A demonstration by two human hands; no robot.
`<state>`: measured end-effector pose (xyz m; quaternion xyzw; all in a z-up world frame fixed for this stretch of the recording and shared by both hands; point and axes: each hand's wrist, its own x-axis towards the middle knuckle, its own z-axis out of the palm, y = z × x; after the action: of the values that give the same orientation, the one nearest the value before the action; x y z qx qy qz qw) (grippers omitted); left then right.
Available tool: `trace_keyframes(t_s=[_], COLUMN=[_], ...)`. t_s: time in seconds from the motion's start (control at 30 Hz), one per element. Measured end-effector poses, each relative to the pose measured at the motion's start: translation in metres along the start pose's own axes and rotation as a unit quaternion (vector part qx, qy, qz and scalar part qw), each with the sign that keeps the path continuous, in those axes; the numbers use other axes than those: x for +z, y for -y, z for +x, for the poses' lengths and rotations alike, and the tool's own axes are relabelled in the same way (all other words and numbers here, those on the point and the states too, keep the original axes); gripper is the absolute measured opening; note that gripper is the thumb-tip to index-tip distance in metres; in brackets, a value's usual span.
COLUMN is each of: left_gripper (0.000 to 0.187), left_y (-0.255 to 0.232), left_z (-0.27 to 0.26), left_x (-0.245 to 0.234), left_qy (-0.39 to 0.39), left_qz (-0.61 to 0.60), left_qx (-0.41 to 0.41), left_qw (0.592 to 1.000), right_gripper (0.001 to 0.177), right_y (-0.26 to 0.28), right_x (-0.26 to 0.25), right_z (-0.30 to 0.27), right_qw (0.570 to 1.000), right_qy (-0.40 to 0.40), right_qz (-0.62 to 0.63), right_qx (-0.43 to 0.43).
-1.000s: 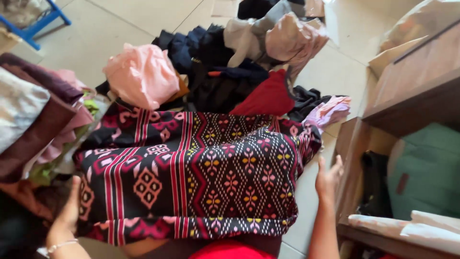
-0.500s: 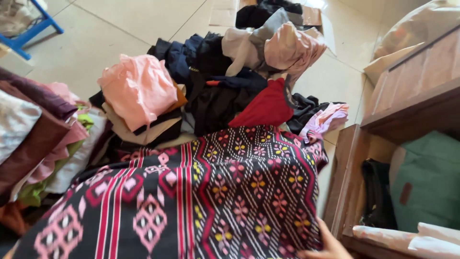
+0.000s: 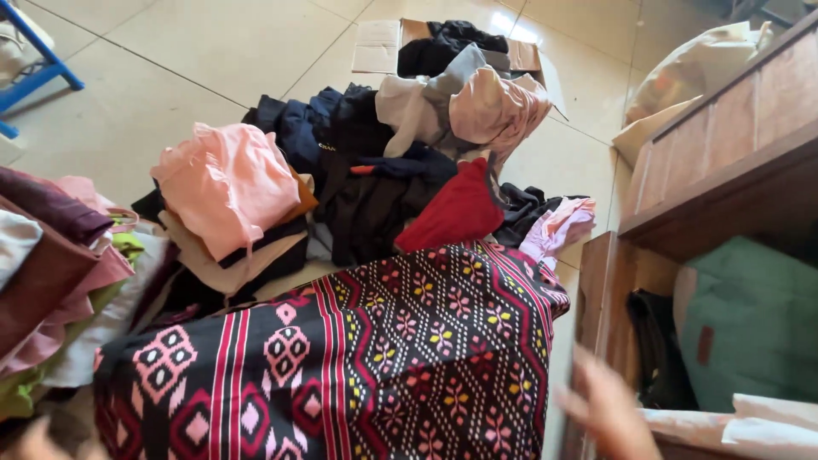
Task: The person folds a red t-shirt and then a yellow t-shirt on their lap. They smooth the fabric, fold the sleeves and sides, and place each folded shirt aside on the floor.
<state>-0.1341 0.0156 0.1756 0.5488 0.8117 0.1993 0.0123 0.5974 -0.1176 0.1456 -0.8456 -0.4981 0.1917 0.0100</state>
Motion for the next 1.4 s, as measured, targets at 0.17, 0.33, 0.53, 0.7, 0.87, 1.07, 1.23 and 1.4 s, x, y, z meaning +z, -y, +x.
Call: trace_keyframes(t_s=[0.17,0.33,0.53,0.7,0.87,1.07,1.23,1.4], left_gripper=[0.042,0.076,0.078,0.073,0.044,0.09,0.079,0.072], left_y=[-0.17,-0.243,-0.205,-0.204,-0.274,-0.349,-0.332,-0.258], left_z=[-0.002,-0.035,-0.016,-0.017,-0.029,-0.076,-0.117,-0.16], left_x=[0.015,0.112,0.176,0.19,0.18,0.106,0.125,0.188], left_qy=[0.033,0.334,0.231,0.141,0.186,0.553,0.572,0.557], left_qz=[-0.145,0.15,0.231,0.146,-0.368,-0.737,-0.779,-0.712], left_qx=[0.097,0.262,0.169,0.226,0.236,-0.109,-0.222,-0.348], left_qw=[0.984,0.893,0.93,0.953,0.88,0.374,0.129,0.25], right_gripper=[0.045,0.143,0.085,0.036,0.035,0.032,0.062,0.055], right_y=[0.217,0.306,0.294,0.24,0.222,0.188,0.136,0.051], right_x=[-0.08,0.062,0.101,0.035,-0.141,-0.229,-0.165,-0.05], right_z=[0.075,0.205,0.281,0.319,0.271,-0.011,-0.065,-0.102], right_qw=[0.943,0.99,0.99,0.905,0.848,0.928,0.88,0.965], right_qy=[-0.135,-0.099,-0.079,-0.384,-0.172,-0.073,0.019,0.086], right_qz=[0.226,-0.026,0.109,0.013,0.5,0.266,0.147,0.163], right_qx=[-0.205,-0.095,0.037,-0.18,-0.039,-0.251,-0.452,-0.188])
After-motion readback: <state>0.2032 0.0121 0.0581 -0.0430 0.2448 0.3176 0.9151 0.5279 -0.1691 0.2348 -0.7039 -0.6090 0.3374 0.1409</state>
